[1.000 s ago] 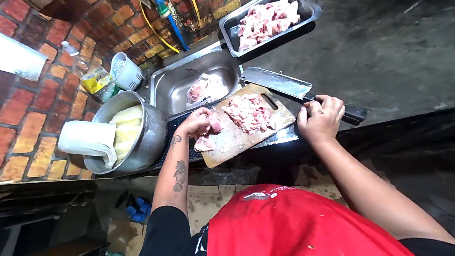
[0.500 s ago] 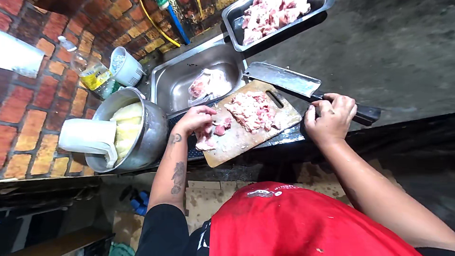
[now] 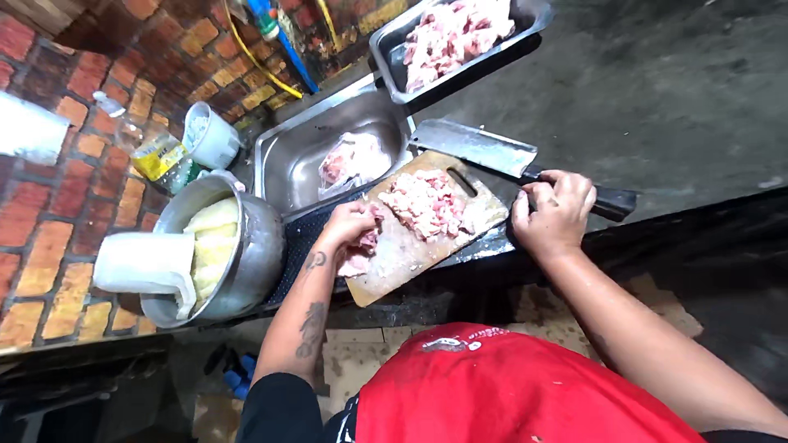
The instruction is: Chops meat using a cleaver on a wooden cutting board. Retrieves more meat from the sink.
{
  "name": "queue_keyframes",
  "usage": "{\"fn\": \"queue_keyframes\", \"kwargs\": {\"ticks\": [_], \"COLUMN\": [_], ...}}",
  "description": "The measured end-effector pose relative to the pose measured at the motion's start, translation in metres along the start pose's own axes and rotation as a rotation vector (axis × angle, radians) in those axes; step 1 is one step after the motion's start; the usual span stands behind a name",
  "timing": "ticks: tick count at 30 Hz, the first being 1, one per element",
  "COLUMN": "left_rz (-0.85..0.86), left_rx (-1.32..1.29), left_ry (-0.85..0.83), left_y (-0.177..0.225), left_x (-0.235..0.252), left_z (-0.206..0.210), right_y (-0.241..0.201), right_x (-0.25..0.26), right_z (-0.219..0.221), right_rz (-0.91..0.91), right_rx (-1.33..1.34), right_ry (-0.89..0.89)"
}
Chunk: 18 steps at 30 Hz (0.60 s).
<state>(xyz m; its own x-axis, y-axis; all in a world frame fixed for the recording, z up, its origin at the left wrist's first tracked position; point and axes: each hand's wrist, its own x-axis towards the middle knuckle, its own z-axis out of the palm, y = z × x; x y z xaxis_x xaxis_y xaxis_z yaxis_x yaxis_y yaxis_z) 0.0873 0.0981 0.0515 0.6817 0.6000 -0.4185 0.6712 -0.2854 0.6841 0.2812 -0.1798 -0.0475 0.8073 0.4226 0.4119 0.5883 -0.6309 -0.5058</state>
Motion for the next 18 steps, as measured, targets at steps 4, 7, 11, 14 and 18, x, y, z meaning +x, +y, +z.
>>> {"fn": "queue_keyframes", "kwargs": {"ticks": [4,7,11,14,18], "left_rz": [0.143,0.329,0.283,0.409,0.537], "left_rx": [-0.432,-0.562,-0.278,-0.093,0.22], "left_ry": [0.02,-0.011,0.287,0.299,0.117], "left_y": [0.057,0.147,0.241,0.256,0.213], "left_x": [0.048,0.09,0.12,0.112,0.065], "left_z": [-0.02,-0.032,-0.047,-0.046,-0.045], "right_y": [-0.002,0.0,-0.003,-0.003,0.002], "right_x": [0.004,0.002,0.002,0.002,0.001], "right_z": [-0.002,0.0,0.003,0.002,0.001], "right_rz": [0.015,-0.002,-0.025,-0.022,-0.001], "right_rx": [0.006,-0.006,-0.018,-0.025,-0.023], "right_ry": [0.018,0.061,0.107,0.103,0.038]}}
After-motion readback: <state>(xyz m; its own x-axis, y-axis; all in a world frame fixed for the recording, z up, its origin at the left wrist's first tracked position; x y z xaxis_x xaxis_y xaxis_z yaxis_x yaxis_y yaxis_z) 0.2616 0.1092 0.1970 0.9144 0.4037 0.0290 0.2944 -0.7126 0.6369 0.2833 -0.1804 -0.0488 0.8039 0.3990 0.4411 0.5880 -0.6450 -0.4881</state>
